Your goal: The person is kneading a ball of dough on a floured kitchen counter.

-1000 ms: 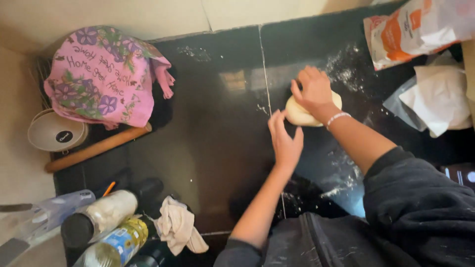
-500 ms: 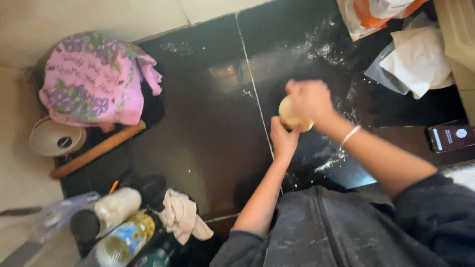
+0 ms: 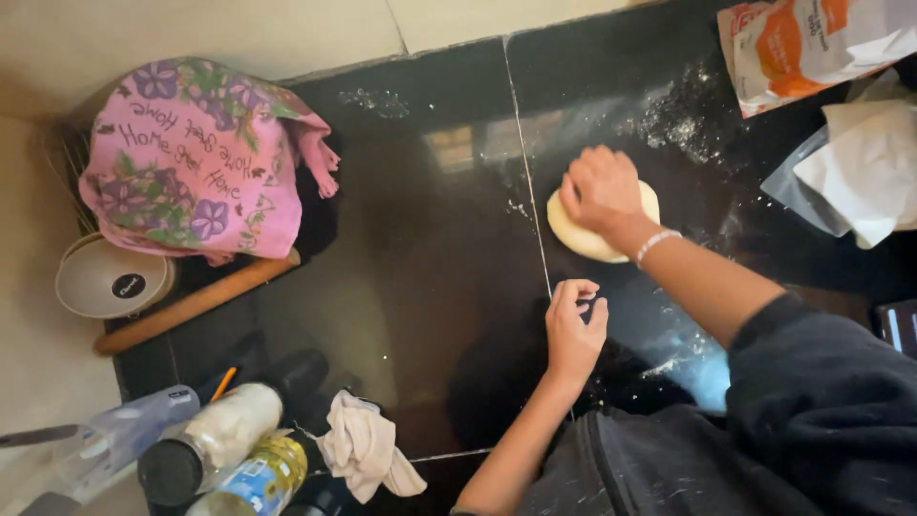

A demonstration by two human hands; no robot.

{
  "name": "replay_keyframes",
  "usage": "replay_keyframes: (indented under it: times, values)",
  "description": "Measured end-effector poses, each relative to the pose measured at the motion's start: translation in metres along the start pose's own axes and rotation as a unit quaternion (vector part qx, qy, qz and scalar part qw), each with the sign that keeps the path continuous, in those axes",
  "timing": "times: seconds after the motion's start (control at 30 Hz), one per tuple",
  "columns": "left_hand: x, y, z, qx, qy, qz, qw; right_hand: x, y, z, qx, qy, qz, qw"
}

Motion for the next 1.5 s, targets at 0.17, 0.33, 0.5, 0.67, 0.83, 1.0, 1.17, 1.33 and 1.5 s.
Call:
replay_keyframes:
  times: [0.17,0.33,0.5,0.67,0.83,1.0,1.17,1.33,1.5]
  values:
    - [0.007,-0.02,0.012,-0.007,0.01,0.026,1.0,-0.028,0.005,0.02,-0.046,0.137,-0.019,0.989]
    - [-0.009,-0.043,0.026,-0.044,0.036,0.146,0.988,0.007,-0.028,0.012,-0.217,0.292,-0.169,0.916]
    - [-0.075,-0.005,0.022,-0.052,0.175,0.195,0.964,0.036,-0.089,-0.003,-0.274,0.178,-0.019,0.945]
    - [-0.085,0.022,0.032,-0.087,0.14,0.14,0.976,0.072,-0.085,0.007,-0.341,0.387,-0.067,0.854]
    - [-0.096,0.022,0.059,-0.075,0.118,0.108,0.984,0.092,-0.083,0.021,-0.383,0.47,-0.034,0.795]
    - [-0.106,0.035,0.072,-0.154,0.043,0.088,0.983,0.067,-0.099,0.004,-0.406,0.393,-0.055,0.823]
    - [-0.061,0.055,0.062,-0.219,0.266,0.25,0.905,0.081,-0.136,-0.03,-0.35,0.183,-0.011,0.918]
    - [-0.048,0.088,0.022,-0.286,0.252,0.277,0.882,0.11,-0.105,-0.013,-0.315,0.085,0.025,0.945]
    - [-0.102,0.092,0.013,-0.293,0.234,0.312,0.873,0.077,-0.07,0.021,-0.225,0.063,0.055,0.971]
Point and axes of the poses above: each hand's wrist, its own x-axis away from the middle knuckle, its own y-axis out of the palm, z = x × y, the point moved 3 cm from there along -x, towards the middle knuckle, and after that the axes turned 15 degrees about -x, right-handed, at the moved point
